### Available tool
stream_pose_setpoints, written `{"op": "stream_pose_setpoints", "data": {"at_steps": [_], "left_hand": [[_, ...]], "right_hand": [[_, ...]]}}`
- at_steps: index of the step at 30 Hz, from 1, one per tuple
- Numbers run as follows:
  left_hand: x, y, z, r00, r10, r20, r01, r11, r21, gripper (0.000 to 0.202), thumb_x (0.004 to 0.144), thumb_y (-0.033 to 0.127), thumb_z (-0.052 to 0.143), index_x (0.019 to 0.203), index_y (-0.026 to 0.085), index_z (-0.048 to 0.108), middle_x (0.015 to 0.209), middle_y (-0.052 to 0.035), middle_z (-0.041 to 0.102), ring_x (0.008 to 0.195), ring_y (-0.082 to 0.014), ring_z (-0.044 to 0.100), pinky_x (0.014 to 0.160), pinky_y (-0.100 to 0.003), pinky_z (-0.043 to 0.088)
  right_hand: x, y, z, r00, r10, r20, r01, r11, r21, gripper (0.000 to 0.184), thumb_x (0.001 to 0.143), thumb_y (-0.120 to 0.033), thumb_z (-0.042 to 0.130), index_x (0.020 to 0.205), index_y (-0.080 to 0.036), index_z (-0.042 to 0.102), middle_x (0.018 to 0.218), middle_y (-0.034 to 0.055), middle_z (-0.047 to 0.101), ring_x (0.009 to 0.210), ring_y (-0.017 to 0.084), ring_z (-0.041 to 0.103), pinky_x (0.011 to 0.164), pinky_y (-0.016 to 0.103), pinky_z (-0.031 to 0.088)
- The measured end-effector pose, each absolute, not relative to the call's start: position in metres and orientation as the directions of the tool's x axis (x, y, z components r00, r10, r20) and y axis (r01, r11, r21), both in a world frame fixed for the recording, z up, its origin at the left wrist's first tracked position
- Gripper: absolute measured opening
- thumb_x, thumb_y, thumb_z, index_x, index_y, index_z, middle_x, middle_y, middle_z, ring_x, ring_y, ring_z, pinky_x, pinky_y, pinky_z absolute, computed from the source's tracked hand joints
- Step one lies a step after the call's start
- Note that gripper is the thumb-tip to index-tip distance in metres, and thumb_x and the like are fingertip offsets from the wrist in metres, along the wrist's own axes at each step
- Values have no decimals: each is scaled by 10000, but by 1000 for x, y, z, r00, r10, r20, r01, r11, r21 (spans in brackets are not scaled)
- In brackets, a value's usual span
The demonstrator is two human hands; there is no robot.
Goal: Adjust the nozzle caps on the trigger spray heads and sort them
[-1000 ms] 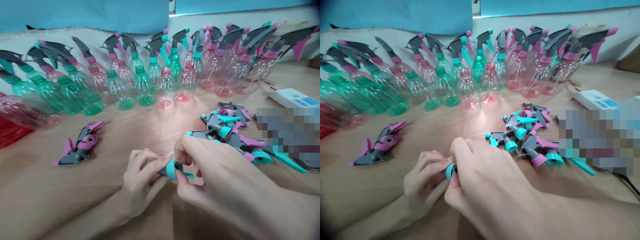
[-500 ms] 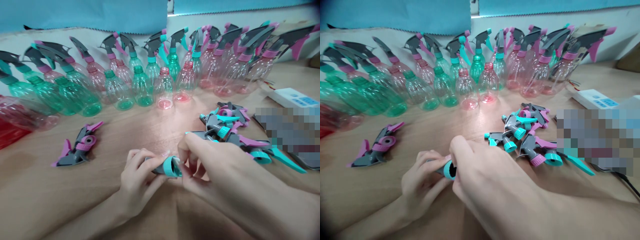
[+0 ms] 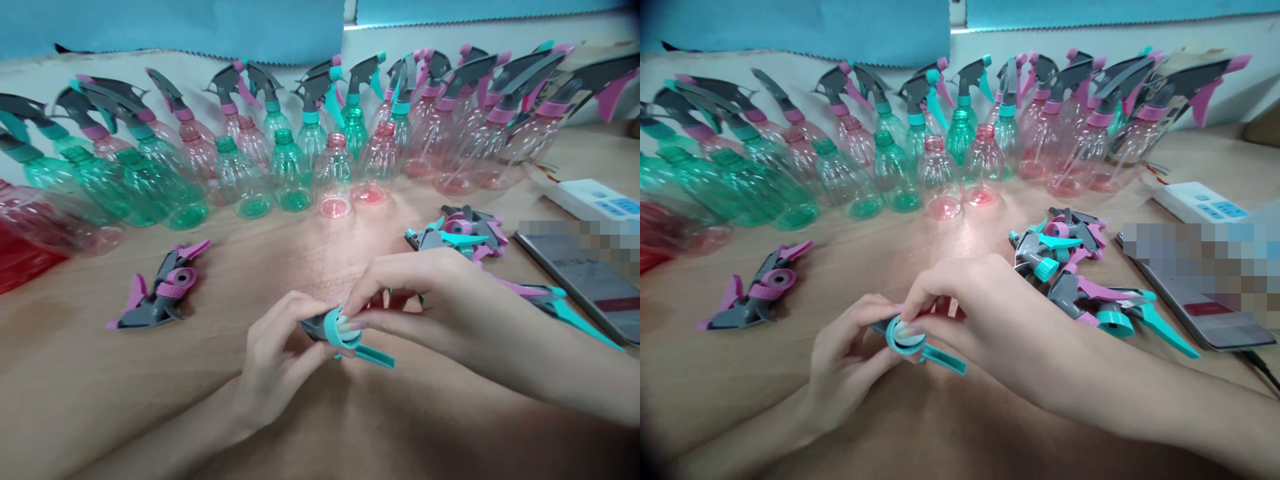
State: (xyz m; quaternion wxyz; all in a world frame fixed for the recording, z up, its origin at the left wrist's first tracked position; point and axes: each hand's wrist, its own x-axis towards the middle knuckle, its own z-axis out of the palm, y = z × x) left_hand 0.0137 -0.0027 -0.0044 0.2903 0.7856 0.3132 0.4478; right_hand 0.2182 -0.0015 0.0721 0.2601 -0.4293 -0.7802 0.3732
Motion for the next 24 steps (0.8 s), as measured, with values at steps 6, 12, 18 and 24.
{"op": "stream_pose_setpoints", "data": {"at_steps": [6, 12, 18, 24], "left_hand": [[15, -4, -4, 383, 780, 495, 256, -605, 754, 248, 805, 233, 698, 1032, 204, 604, 812, -8, 609, 707, -131, 569, 606, -239, 454], [16, -3, -2, 380, 782, 495, 271, -605, 748, 222, 815, 266, 687, 1011, 199, 607, 785, 4, 595, 673, -111, 555, 546, -199, 438], [15, -3, -2, 388, 778, 494, 257, -606, 753, 209, 828, 262, 672, 1013, 209, 593, 800, 5, 585, 689, -114, 550, 560, -200, 438], [14, -3, -4, 399, 766, 504, 248, -619, 745, 205, 835, 242, 663, 1025, 209, 591, 806, 1, 590, 710, -123, 558, 602, -222, 447]], "right_hand": [[222, 3, 72, -522, 812, 261, 493, 537, -684, 119, 846, -203, 619, 812, -257, 720, 773, -45, 658, 655, 66, 574, 575, 181, 415], [231, 2, 74, -637, 729, 251, 555, 659, -507, 156, 889, -183, 544, 867, -217, 695, 823, -6, 673, 700, 117, 592, 584, 231, 404], [231, -2, 71, -672, 678, 298, 551, 726, -411, 117, 902, -172, 524, 907, -175, 641, 797, -6, 630, 685, 112, 557, 575, 239, 370], [230, -1, 69, -690, 659, 299, 548, 746, -378, 141, 879, -111, 527, 940, -186, 630, 838, -1, 610, 716, 117, 546, 598, 242, 376]]}}
